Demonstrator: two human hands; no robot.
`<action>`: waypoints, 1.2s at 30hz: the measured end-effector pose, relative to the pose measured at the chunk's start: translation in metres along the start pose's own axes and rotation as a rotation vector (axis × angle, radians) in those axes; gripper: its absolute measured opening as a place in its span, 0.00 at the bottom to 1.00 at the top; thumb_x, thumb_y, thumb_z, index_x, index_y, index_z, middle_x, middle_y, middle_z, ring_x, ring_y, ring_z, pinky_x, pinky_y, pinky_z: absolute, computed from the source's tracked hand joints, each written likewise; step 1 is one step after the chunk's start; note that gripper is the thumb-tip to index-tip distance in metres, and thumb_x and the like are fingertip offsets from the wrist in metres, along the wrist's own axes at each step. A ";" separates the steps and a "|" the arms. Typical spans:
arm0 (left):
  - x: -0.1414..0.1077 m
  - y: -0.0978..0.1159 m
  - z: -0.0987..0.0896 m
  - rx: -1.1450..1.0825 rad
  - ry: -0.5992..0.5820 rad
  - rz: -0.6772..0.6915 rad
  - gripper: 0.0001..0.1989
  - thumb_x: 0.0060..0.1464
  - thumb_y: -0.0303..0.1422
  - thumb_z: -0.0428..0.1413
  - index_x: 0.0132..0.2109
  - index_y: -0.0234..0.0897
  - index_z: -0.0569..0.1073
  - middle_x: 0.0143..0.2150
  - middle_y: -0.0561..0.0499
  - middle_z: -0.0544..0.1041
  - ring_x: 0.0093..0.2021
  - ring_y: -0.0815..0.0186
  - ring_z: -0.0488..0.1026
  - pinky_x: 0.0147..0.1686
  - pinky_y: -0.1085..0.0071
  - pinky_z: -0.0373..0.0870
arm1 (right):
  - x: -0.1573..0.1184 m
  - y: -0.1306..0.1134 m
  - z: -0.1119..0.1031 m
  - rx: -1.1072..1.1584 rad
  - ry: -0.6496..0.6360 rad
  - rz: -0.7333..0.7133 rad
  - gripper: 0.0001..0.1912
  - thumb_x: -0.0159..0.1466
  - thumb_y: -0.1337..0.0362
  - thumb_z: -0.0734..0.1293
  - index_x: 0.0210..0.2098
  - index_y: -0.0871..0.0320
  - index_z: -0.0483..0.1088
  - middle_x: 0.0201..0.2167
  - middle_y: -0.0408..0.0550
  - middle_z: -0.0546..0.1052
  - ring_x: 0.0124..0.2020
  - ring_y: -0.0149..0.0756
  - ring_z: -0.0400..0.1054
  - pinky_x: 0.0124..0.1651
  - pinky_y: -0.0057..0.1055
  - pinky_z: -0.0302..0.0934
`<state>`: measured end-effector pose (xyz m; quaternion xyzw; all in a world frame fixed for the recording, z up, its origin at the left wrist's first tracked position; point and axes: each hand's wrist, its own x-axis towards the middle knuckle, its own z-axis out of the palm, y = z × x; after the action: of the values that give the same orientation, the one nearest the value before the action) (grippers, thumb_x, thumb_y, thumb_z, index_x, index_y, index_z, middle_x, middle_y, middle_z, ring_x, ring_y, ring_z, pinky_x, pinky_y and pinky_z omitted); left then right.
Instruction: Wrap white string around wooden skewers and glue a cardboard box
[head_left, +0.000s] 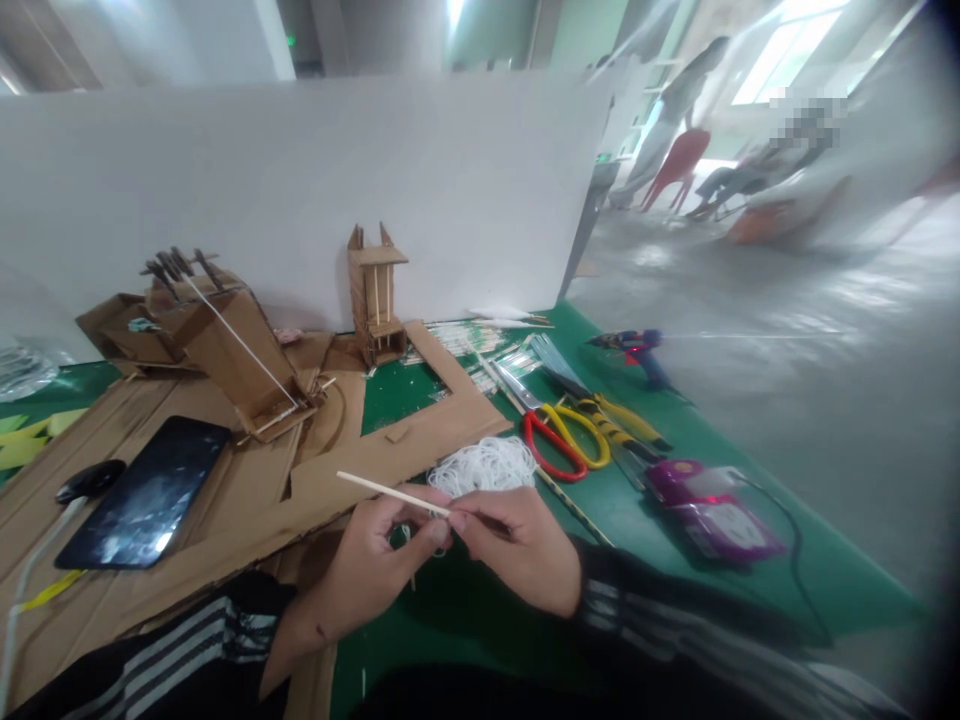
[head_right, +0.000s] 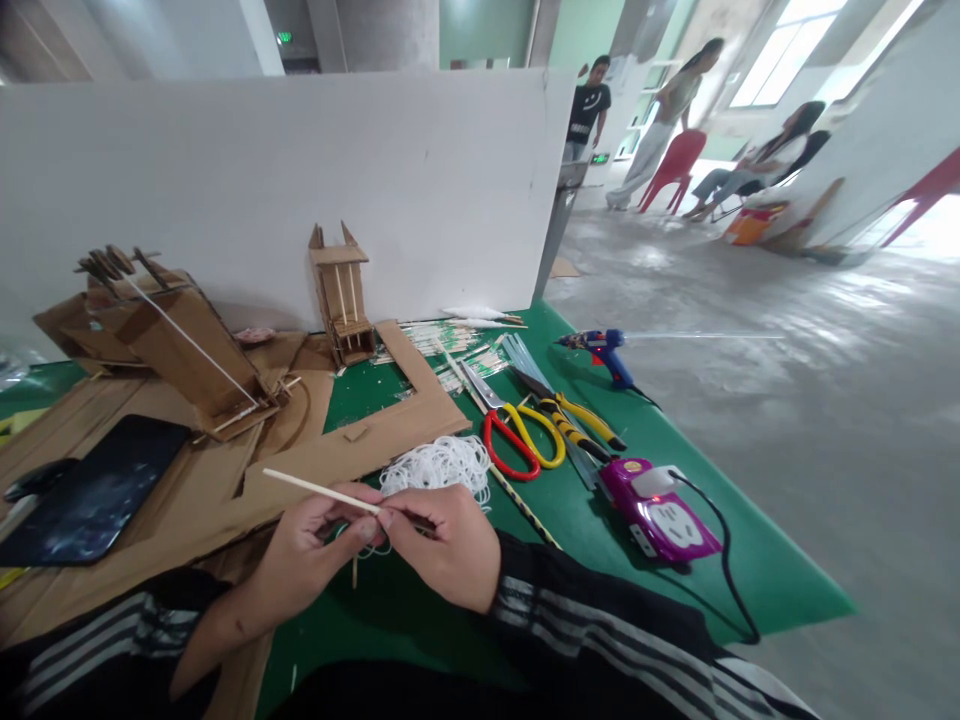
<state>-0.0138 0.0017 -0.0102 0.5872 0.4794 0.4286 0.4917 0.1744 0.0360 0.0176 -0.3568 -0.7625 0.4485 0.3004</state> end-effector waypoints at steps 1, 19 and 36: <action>0.000 0.001 0.000 -0.006 -0.009 0.000 0.12 0.56 0.34 0.58 0.46 0.34 0.74 0.34 0.48 0.81 0.35 0.64 0.78 0.37 0.71 0.75 | 0.000 0.000 0.000 -0.028 -0.008 -0.005 0.16 0.66 0.61 0.61 0.31 0.61 0.77 0.17 0.42 0.72 0.18 0.25 0.59 0.24 0.24 0.53; 0.002 0.007 0.002 0.013 -0.037 -0.005 0.10 0.56 0.35 0.57 0.42 0.34 0.74 0.30 0.50 0.79 0.30 0.66 0.77 0.31 0.73 0.72 | 0.006 0.016 0.010 0.585 -0.142 0.293 0.16 0.61 0.52 0.66 0.35 0.58 0.62 0.12 0.34 0.64 0.11 0.22 0.52 0.15 0.18 0.42; 0.003 0.007 -0.001 0.143 0.020 0.009 0.10 0.56 0.37 0.56 0.36 0.34 0.77 0.30 0.49 0.79 0.31 0.65 0.76 0.33 0.72 0.71 | -0.005 0.010 0.006 -0.116 0.081 -0.248 0.10 0.63 0.68 0.61 0.43 0.57 0.71 0.33 0.50 0.78 0.32 0.33 0.70 0.35 0.28 0.62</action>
<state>-0.0132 0.0048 -0.0034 0.6187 0.5110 0.4012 0.4416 0.1750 0.0327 0.0058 -0.2943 -0.8126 0.3485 0.3628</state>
